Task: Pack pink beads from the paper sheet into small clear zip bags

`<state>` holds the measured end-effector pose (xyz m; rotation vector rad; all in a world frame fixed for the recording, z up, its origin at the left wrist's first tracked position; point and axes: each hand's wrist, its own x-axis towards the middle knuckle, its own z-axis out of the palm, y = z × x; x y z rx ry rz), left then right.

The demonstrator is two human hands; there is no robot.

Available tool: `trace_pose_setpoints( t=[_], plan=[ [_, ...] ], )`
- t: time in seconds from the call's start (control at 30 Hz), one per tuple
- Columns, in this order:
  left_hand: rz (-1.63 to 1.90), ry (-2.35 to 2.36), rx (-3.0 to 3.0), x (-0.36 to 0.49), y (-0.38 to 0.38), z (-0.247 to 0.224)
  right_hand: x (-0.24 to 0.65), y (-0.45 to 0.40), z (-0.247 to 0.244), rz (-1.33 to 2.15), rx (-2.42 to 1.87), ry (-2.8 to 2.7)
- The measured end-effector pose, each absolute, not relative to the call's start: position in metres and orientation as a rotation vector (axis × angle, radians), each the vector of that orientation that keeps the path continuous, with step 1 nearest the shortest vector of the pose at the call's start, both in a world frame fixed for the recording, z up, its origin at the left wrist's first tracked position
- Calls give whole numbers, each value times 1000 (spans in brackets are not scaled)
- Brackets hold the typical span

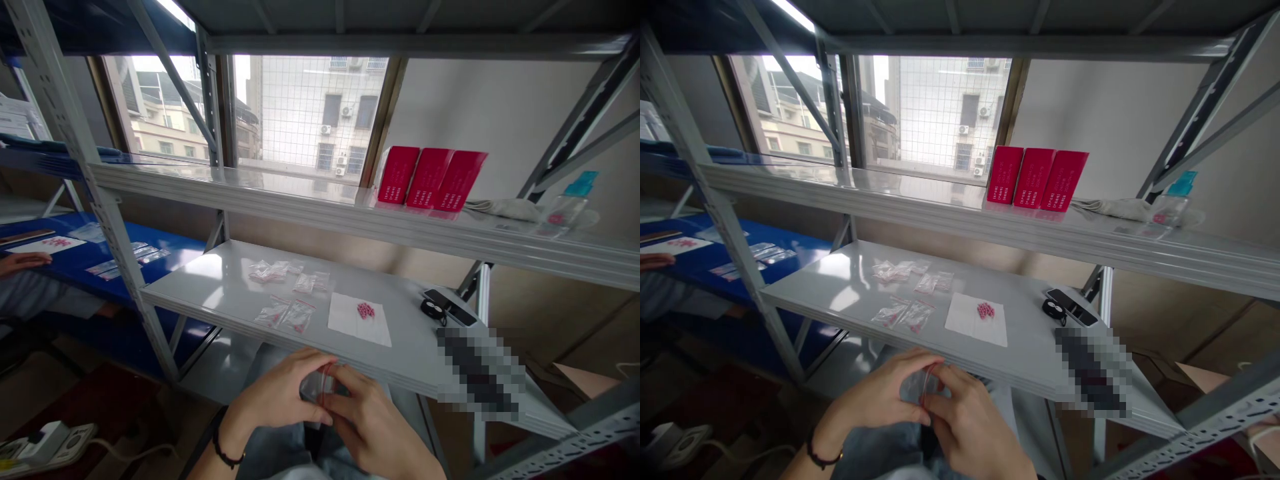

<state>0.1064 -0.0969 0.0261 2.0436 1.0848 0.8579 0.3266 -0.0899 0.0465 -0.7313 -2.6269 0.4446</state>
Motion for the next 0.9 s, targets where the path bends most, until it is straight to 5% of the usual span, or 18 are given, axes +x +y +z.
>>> trace_pose_setpoints(
  t=[0.27, 0.47, 0.9],
  plan=[
    [998, 1103, 1885, 118, -85, 11, 362, -45, 34, 755, -806, -2270],
    [1151, 958, 1752, 133, -38, 7, 403, 69, 7, 177, -1388, -1965],
    [1262, 691, 1282, 165, 32, -6, 406, 93, -18, 77, -1337, -2269]
  ],
)
